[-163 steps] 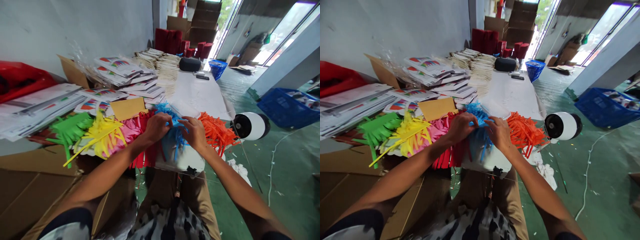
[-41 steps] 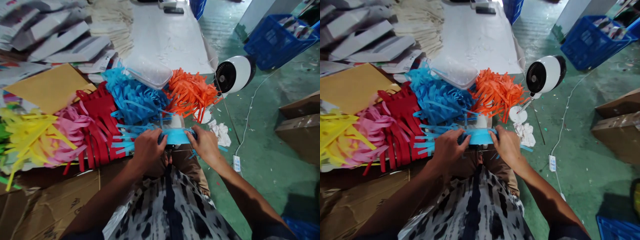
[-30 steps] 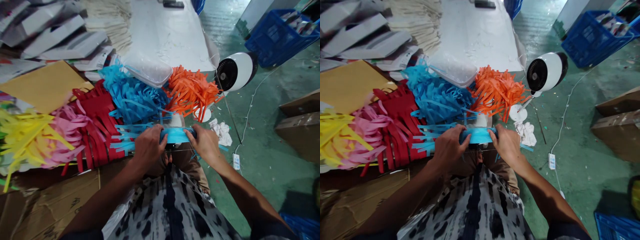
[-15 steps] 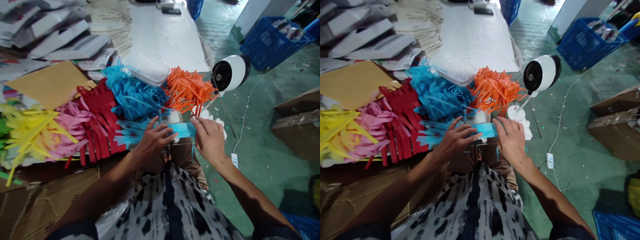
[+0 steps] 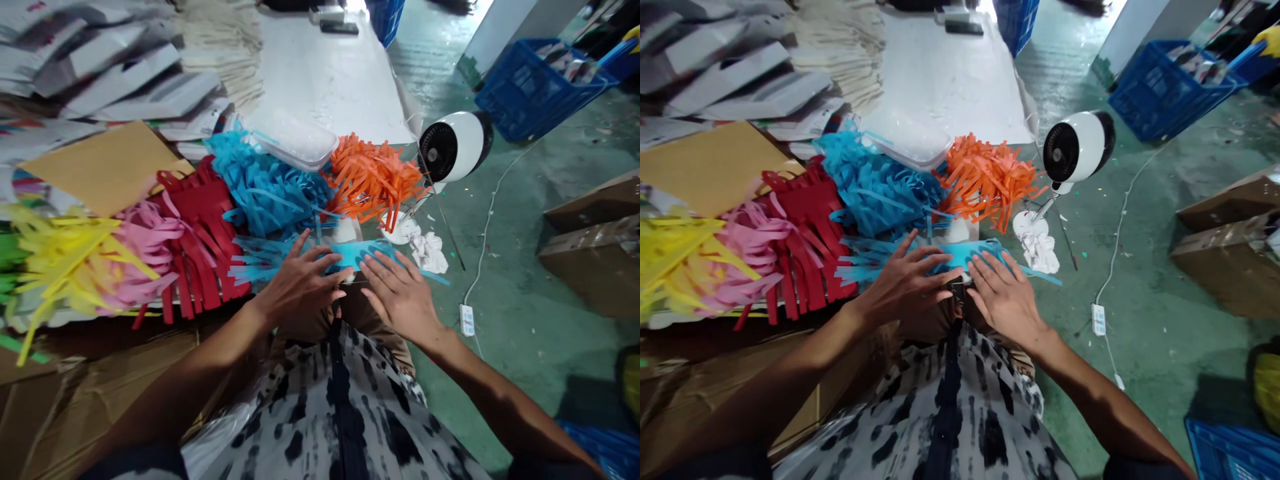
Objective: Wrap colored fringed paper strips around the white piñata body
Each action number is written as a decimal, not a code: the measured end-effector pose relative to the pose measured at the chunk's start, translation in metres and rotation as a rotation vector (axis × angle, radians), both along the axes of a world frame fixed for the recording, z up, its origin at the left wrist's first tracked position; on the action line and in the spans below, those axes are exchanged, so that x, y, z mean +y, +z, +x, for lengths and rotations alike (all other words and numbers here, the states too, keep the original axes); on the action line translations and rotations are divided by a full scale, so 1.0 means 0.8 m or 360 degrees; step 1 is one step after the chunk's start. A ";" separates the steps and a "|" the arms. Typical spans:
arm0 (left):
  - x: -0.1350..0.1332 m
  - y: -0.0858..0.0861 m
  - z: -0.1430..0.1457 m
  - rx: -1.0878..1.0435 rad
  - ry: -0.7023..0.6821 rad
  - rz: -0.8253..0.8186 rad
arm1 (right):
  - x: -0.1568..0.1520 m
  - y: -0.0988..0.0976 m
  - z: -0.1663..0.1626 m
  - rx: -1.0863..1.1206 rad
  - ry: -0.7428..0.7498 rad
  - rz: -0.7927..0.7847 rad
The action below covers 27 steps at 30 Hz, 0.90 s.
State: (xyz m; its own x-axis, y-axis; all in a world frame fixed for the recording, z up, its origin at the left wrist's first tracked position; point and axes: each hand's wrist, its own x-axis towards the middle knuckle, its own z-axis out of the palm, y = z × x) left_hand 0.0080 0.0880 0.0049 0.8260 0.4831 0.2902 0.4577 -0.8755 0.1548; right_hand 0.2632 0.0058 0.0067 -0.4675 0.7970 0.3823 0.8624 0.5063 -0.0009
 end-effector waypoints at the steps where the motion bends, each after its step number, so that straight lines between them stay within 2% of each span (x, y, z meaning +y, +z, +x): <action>1: -0.001 -0.002 -0.003 -0.0014 0.0001 0.0003 | 0.004 -0.005 -0.006 -0.0001 -0.0002 -0.0023; 5: -0.002 -0.001 -0.043 -0.0148 0.0078 0.0055 | 0.015 -0.018 -0.008 0.0076 0.0006 -0.0037; 8: -0.001 0.014 -0.091 -0.0238 0.0209 -0.0036 | 0.018 -0.018 0.000 0.0150 0.0060 -0.0013; 11: -0.004 0.034 -0.112 -0.0362 0.0548 0.0008 | 0.017 -0.017 0.001 0.0218 0.0092 0.0022; 13: -0.013 0.040 -0.096 -0.0438 0.0672 0.0204 | 0.013 -0.020 -0.001 0.0234 0.0113 0.0030; 14: -0.018 0.040 -0.080 -0.0440 0.0619 0.0275 | 0.011 -0.022 -0.001 0.0230 0.0117 0.0028; 17: -0.036 0.022 -0.022 -0.0282 0.0160 0.0215 | 0.005 -0.030 0.003 0.0196 0.0113 0.0014; 20: -0.042 -0.007 0.017 -0.0186 0.0113 0.0123 | 0.005 -0.033 0.012 0.0205 0.0161 0.0009; 23: -0.038 -0.026 0.020 -0.0251 0.0154 0.0111 | 0.010 -0.026 0.022 0.0350 0.0204 -0.0063; 25: -0.033 -0.027 0.014 -0.0324 0.0192 0.0081 | 0.015 -0.019 0.025 0.0471 0.0123 -0.0180; 27: -0.030 -0.019 0.010 -0.0368 0.0279 -0.0043 | 0.020 -0.012 0.026 0.0537 -0.0014 -0.0298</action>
State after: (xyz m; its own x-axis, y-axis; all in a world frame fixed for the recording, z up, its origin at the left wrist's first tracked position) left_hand 0.0158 0.0644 -0.0102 0.6426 0.6229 0.4462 0.5516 -0.7803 0.2949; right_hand 0.2838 0.0217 -0.0028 -0.3328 0.8711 0.3612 0.8023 0.4628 -0.3771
